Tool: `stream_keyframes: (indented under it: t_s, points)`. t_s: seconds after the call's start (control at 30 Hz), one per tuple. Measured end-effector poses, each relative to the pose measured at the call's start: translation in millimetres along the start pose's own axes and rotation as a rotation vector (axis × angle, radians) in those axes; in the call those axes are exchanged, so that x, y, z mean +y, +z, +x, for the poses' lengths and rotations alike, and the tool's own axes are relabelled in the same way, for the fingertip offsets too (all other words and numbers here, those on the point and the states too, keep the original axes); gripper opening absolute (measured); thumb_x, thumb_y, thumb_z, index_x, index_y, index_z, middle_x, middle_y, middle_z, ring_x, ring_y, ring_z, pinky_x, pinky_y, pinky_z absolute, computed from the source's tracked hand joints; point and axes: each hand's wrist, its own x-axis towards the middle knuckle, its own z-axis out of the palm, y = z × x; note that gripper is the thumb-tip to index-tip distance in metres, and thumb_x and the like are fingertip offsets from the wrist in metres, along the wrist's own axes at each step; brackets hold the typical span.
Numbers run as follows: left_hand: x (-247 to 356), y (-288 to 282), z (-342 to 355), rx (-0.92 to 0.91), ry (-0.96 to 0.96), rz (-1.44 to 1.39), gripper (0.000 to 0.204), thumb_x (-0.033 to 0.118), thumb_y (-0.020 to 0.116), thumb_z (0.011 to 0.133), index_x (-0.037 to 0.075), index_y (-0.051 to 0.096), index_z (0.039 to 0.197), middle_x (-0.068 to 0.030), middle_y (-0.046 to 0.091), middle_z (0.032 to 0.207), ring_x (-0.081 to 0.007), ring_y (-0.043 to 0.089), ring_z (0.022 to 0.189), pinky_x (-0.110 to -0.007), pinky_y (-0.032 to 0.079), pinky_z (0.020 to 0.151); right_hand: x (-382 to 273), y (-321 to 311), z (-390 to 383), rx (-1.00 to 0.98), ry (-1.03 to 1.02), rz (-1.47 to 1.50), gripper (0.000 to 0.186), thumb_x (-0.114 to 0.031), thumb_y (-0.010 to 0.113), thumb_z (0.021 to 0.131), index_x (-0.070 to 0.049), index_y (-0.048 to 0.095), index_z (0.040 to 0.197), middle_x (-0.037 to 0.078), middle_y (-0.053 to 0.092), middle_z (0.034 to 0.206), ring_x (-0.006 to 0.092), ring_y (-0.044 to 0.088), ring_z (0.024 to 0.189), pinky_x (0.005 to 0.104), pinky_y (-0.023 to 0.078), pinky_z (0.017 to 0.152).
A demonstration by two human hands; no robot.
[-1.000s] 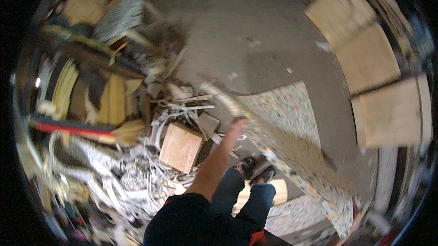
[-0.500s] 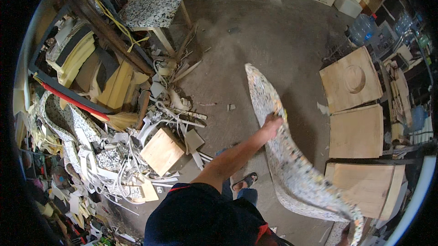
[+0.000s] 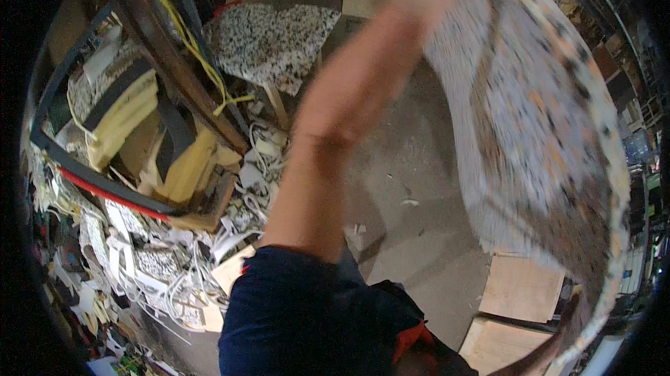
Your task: The person measures and marks a speckled laminate sheet with a ruler and pen, then uses a chisel and grinding wheel to sharpen the chisel. Afterward, they score and snap the laminate sheet along the marked line to separate a piece.
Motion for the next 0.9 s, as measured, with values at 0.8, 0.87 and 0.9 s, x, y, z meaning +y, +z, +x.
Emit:
stream_keyframes:
  t_s: [0.8, 0.87, 0.9]
  points:
    - [-242, -322, -334, -0.512, -1.012, 1.339, 0.088, -0.013, 0.061, 0.07, 0.025, 0.044, 0.148, -0.0041, 0.033, 0.159, -0.0344, 0.032, 0.144, -0.051, 0.034, 0.113, -105, 1107, 45, -1.681, -0.089, 0.241, 0.093, -0.032, 0.075, 0.086, 0.0, 0.02, 0.154, 0.022, 0.061, 0.113, 0.0284, 0.061, 0.102, 0.0519, 0.048, 0.088]
    - [-292, -307, -344, -0.576, -0.882, 1.442, 0.076, -0.003, 0.066, 0.074, 0.024, 0.049, 0.143, -0.0036, 0.038, 0.156, -0.0349, 0.034, 0.143, -0.058, 0.032, 0.111, -81, 1117, 54, -1.677, -0.165, 0.08, 0.093, -0.034, 0.075, 0.086, -0.001, 0.02, 0.154, 0.021, 0.061, 0.114, 0.0268, 0.061, 0.102, 0.0488, 0.049, 0.087]
    - [-315, -303, -341, -0.658, -0.94, 1.389, 0.07, 0.002, 0.069, 0.076, 0.023, 0.051, 0.141, -0.0035, 0.04, 0.154, -0.0351, 0.034, 0.142, -0.062, 0.03, 0.11, -74, 1111, 62, -1.698, -0.094, 0.001, 0.093, -0.036, 0.075, 0.086, -0.002, 0.022, 0.154, 0.021, 0.061, 0.115, 0.0263, 0.061, 0.103, 0.0478, 0.05, 0.086]
